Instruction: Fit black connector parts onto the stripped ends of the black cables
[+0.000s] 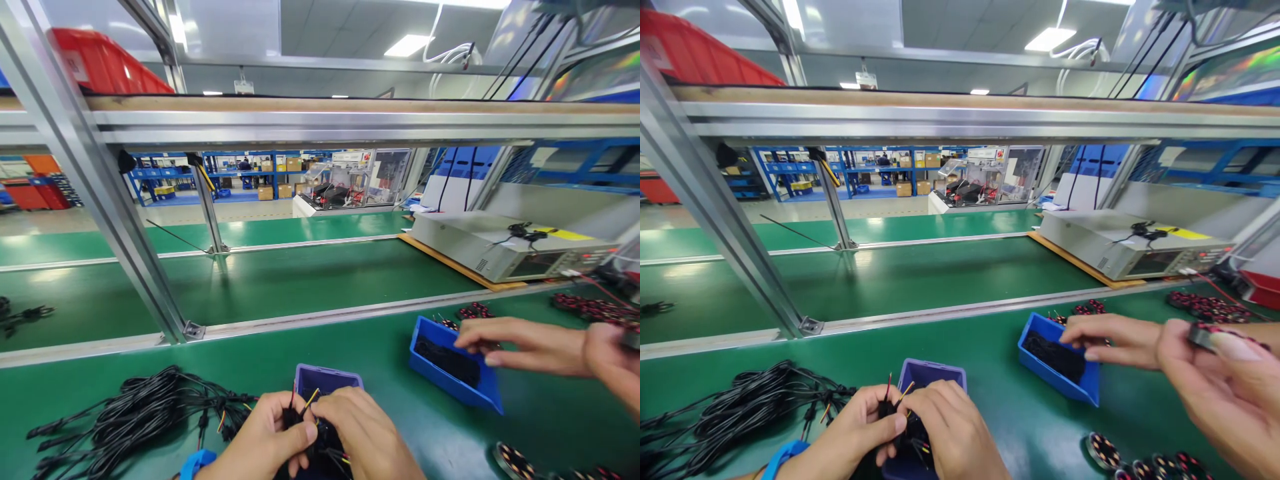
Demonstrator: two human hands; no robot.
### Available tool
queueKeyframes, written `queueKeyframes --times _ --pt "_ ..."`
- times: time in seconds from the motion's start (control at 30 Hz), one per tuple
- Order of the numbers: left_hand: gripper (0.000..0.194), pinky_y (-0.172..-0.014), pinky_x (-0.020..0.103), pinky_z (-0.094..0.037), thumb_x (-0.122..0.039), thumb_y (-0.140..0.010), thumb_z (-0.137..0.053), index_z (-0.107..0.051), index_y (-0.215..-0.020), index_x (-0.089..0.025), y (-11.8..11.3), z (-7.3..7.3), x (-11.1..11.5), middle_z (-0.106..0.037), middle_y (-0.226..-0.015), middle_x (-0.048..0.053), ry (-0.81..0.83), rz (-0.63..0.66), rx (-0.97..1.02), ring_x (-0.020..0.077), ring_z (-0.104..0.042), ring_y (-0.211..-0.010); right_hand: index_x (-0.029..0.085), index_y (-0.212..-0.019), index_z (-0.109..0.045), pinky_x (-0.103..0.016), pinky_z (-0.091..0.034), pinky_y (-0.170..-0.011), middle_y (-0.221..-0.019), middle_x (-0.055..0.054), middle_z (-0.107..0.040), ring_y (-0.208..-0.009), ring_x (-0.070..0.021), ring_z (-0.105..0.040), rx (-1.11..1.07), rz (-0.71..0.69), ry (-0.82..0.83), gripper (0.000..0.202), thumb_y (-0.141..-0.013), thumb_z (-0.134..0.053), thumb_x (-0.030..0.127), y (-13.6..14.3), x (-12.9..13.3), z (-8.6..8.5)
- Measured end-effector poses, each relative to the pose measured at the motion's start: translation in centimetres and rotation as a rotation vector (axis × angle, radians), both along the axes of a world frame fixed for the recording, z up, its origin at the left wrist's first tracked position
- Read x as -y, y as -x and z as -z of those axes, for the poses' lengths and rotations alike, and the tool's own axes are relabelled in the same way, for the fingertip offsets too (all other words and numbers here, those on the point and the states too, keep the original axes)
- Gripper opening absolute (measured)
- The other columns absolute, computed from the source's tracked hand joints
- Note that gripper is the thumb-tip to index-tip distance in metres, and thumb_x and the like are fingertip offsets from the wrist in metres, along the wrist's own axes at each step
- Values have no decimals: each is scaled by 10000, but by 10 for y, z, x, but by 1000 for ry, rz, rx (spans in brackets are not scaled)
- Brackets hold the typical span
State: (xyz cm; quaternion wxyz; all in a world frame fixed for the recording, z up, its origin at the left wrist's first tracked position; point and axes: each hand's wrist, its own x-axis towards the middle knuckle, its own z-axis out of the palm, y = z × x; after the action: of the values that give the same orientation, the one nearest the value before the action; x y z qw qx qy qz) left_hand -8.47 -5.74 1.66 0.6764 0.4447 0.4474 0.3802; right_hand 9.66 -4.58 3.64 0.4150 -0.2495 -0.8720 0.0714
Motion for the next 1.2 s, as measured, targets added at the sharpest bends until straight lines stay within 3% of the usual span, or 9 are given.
queueKeyframes --times 0.27,0.5,0.67,0.8,0.9,1.03,1.2 --pt "503 -438 194 -376 -583 -620 -847 -607 -731 -156 1 15 0 -539 -594 -28 -66 4 59 114 -536 -496 230 -995 -576 -232 -502 -635 -803 -12 -689 -699 -146 -632 -141 14 112 224 -1072 -372 178 -2 0 4" --pt "481 -464 198 -392 -569 -630 -849 -621 -738 -159 2 4 3 -556 -609 -25 -77 19 65 105 -526 -509 235 -1002 -583 -239 -519 -644 -825 -25 -705 -720 -152 -649 -141 -24 152 237 -1033 -389 101 0 3 2" --pt "539 -488 210 -401 -625 -613 -833 -589 -732 -160 2 -8 2 -533 -603 -32 -47 50 9 103 -515 -514 234 -983 -575 -256 -507 -647 -793 -21 -708 -701 -153 -651 -117 -9 108 240 -1076 -358 197 2 3 0" --pt "555 -484 211 -388 -642 -612 -822 -561 -735 -169 2 -8 2 -527 -613 -33 -54 39 1 107 -514 -518 224 -1002 -585 -267 -483 -623 -800 -32 -717 -686 -161 -644 7 3 46 285 -1092 -317 261 1 2 1" --pt "510 -489 207 -386 -591 -640 -826 -571 -763 -167 3 -6 2 -567 -701 -10 -65 38 47 104 -527 -540 217 -1108 -589 -269 -494 -643 -824 -34 -729 -702 -167 -655 18 -8 44 232 -1072 -360 201 -1 1 3" --pt "370 -539 214 -413 -449 -683 -824 -612 -796 -167 10 -2 2 -569 -746 -8 -51 41 166 119 -564 -607 231 -1169 -597 -246 -542 -695 -919 -47 -730 -767 -168 -683 -141 -2 262 237 -991 -468 143 -4 3 4" --pt "302 -609 221 -454 -365 -750 -814 -599 -867 -186 16 6 5 -585 -778 -7 -111 82 225 132 -598 -682 239 -1013 -681 -238 -540 -686 -835 -10 -711 -706 -155 -666 -254 -33 657 132 -900 -621 206 0 6 12"
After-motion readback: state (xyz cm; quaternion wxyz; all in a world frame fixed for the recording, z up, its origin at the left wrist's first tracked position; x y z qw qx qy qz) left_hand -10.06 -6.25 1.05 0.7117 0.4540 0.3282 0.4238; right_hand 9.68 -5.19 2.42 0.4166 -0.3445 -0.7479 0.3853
